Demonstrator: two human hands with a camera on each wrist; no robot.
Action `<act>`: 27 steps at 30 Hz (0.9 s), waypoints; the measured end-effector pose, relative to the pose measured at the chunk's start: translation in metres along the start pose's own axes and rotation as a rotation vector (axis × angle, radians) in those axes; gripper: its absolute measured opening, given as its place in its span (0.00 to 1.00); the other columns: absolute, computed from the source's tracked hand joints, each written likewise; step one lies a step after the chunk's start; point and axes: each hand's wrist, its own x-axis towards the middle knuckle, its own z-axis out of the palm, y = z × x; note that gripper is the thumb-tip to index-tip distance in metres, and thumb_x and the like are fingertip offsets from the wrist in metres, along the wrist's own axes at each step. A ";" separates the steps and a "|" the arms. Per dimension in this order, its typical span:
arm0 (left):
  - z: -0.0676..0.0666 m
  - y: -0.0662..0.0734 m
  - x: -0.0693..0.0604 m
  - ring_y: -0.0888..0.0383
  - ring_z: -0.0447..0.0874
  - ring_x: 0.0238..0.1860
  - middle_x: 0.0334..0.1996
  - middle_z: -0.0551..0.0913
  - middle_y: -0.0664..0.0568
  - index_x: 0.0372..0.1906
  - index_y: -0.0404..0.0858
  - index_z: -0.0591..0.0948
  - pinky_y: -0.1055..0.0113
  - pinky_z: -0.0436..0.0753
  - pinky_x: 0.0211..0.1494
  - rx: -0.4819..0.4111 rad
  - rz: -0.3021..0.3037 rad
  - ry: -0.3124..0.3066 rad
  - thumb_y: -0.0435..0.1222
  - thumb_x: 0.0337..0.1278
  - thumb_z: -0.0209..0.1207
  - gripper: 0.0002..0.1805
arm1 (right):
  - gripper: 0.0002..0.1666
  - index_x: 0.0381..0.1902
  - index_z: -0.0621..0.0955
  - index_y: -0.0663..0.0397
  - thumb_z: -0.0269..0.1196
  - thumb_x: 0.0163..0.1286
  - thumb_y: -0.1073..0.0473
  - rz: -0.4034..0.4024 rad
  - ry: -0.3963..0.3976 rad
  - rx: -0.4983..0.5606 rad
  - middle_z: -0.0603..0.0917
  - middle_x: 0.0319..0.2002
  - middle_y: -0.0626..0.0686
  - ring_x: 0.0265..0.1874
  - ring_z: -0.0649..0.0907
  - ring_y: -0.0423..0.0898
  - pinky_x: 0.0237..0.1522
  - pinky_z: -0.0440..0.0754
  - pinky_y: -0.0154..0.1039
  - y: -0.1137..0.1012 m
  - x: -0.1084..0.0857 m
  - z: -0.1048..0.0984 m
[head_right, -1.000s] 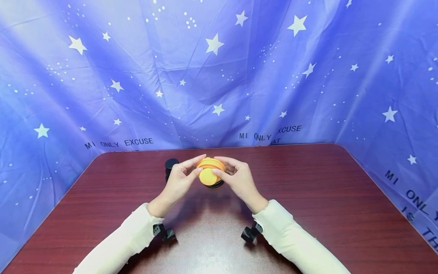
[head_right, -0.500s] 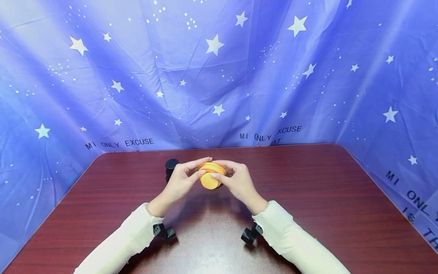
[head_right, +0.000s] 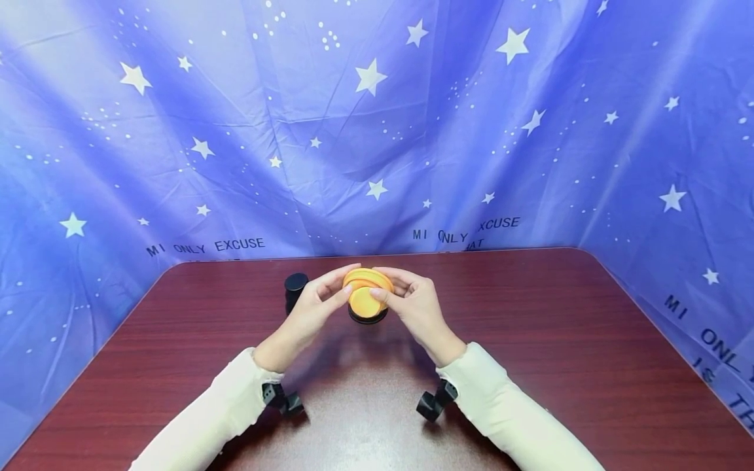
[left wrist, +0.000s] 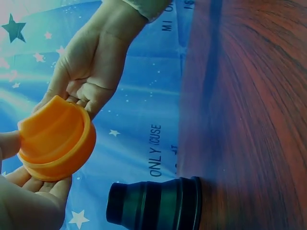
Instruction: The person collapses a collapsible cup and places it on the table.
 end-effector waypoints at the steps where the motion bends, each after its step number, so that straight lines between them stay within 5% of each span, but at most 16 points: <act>1: 0.000 0.000 0.000 0.63 0.79 0.44 0.52 0.79 0.37 0.63 0.30 0.70 0.71 0.79 0.46 -0.011 0.008 0.004 0.30 0.63 0.55 0.24 | 0.25 0.53 0.76 0.75 0.67 0.56 0.72 -0.001 0.000 -0.004 0.87 0.37 0.44 0.38 0.85 0.39 0.36 0.83 0.32 0.000 0.000 0.000; 9: 0.001 -0.003 -0.002 0.63 0.81 0.45 0.52 0.78 0.32 0.61 0.25 0.71 0.72 0.80 0.45 -0.092 0.057 0.029 0.25 0.61 0.54 0.22 | 0.25 0.52 0.77 0.73 0.68 0.56 0.71 -0.004 0.006 -0.062 0.87 0.37 0.43 0.38 0.85 0.39 0.38 0.82 0.31 0.000 0.000 0.001; 19: 0.003 -0.003 -0.002 0.64 0.83 0.42 0.48 0.81 0.32 0.57 0.26 0.75 0.71 0.82 0.42 0.020 0.085 0.076 0.26 0.59 0.57 0.20 | 0.25 0.53 0.76 0.72 0.67 0.57 0.70 0.037 -0.012 -0.045 0.87 0.37 0.44 0.38 0.85 0.40 0.37 0.83 0.32 0.003 0.000 0.000; 27: 0.001 -0.004 -0.002 0.63 0.82 0.35 0.43 0.82 0.33 0.57 0.25 0.74 0.71 0.82 0.38 -0.025 0.069 0.053 0.23 0.58 0.57 0.20 | 0.24 0.52 0.76 0.73 0.66 0.57 0.72 0.030 -0.024 -0.063 0.86 0.40 0.51 0.39 0.85 0.39 0.38 0.83 0.32 0.004 0.000 -0.001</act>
